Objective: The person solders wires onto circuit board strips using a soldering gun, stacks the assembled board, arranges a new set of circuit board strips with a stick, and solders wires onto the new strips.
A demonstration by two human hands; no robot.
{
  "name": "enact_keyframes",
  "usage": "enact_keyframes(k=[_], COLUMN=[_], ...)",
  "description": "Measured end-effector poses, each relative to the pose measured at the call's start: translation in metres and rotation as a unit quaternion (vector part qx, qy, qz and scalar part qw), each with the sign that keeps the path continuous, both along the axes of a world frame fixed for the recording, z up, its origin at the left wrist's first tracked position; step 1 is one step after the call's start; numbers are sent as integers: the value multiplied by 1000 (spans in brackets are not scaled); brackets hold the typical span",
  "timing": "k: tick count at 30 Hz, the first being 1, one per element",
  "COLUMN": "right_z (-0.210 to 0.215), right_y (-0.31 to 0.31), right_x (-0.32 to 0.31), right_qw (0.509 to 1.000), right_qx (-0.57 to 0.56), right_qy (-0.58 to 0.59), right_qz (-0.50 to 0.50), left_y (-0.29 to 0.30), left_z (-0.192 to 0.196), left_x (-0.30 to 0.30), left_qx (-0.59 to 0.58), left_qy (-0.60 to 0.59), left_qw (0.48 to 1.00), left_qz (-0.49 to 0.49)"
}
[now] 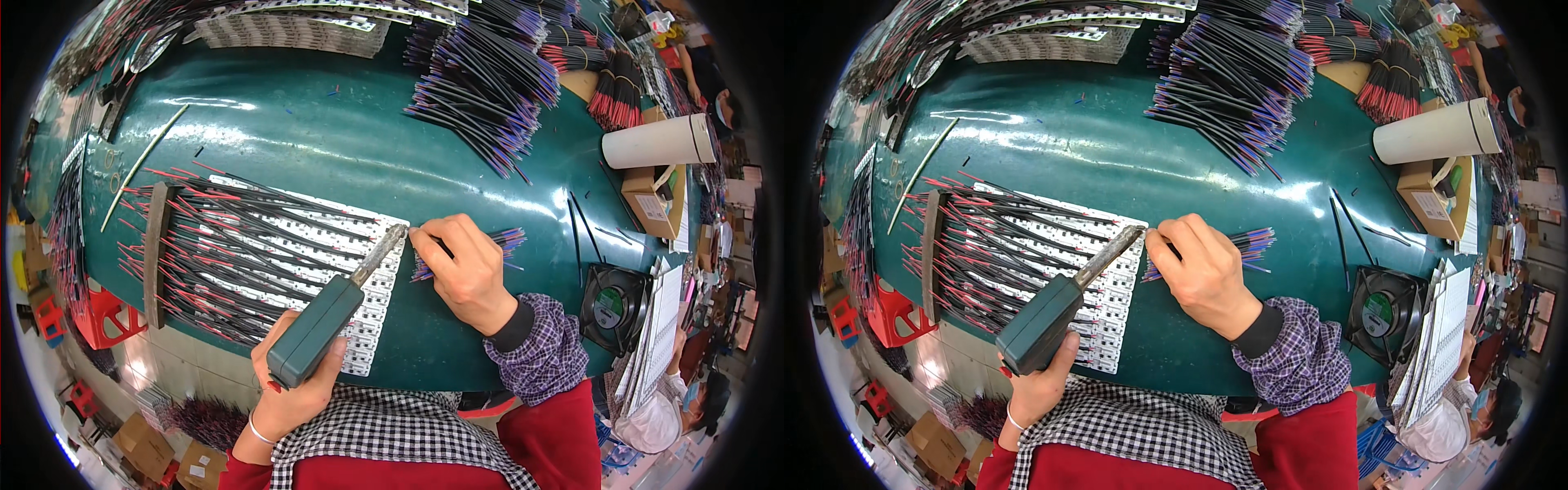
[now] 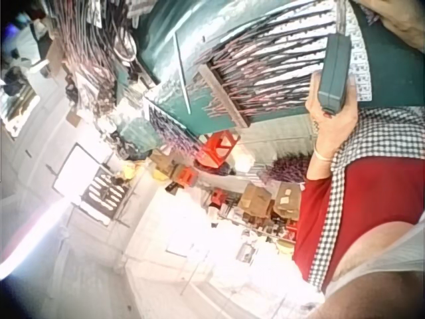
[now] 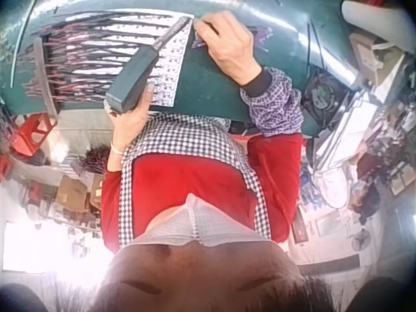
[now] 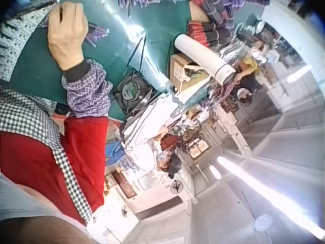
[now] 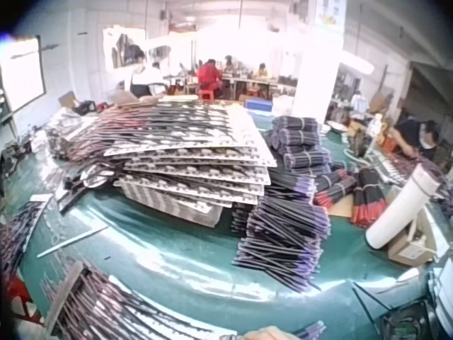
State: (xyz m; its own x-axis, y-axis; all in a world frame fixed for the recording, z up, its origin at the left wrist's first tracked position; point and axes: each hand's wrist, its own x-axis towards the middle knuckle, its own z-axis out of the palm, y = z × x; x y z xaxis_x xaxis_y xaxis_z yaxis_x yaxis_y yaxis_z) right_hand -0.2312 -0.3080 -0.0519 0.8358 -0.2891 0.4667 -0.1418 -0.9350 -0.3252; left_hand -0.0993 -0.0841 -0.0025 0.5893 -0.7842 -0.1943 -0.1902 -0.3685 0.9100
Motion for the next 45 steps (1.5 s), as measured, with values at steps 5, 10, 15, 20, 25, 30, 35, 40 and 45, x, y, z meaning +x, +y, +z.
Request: enact_keyframes(k=[5, 10, 15, 20, 25, 30, 35, 40, 45], right_z=[0, 0, 0, 4, 4, 3, 2, 1, 24], right_y=[1, 0, -1, -1, -1, -1, 0, -1, 12], right_x=[0, -1, 1, 0, 2, 1, 1, -2, -16], right_qw=[1000, 1000, 1000, 998, 999, 999, 1000, 1000, 998], right_qx=[-4, -2, 5, 63, 50, 39, 26, 1, -34], right_qy=[1, 1, -13, -15, -17, -12, -14, -21, -41], right_qz=[-2, -2, 0, 7, 11, 9, 9, 16, 21], left_y=[3, 9, 10, 2, 2, 0, 15, 24, 27], left_z=[0, -2, 2, 5, 11, 13, 9, 5, 6], left_x=[-1, -3, -1, -1, 0, -4, -5, -7, -9], left_qx=[12, -10, 15, 13, 38, 36, 41, -9, -13], left_qy=[-12, -16, -23, -7, -23, 10, -11, -1, -26], left_qw=[1000, 999, 999, 1000, 999, 999, 999, 997, 997], left_qz=[0, 38, 16, 6, -17, 8, 13, 72, 75])
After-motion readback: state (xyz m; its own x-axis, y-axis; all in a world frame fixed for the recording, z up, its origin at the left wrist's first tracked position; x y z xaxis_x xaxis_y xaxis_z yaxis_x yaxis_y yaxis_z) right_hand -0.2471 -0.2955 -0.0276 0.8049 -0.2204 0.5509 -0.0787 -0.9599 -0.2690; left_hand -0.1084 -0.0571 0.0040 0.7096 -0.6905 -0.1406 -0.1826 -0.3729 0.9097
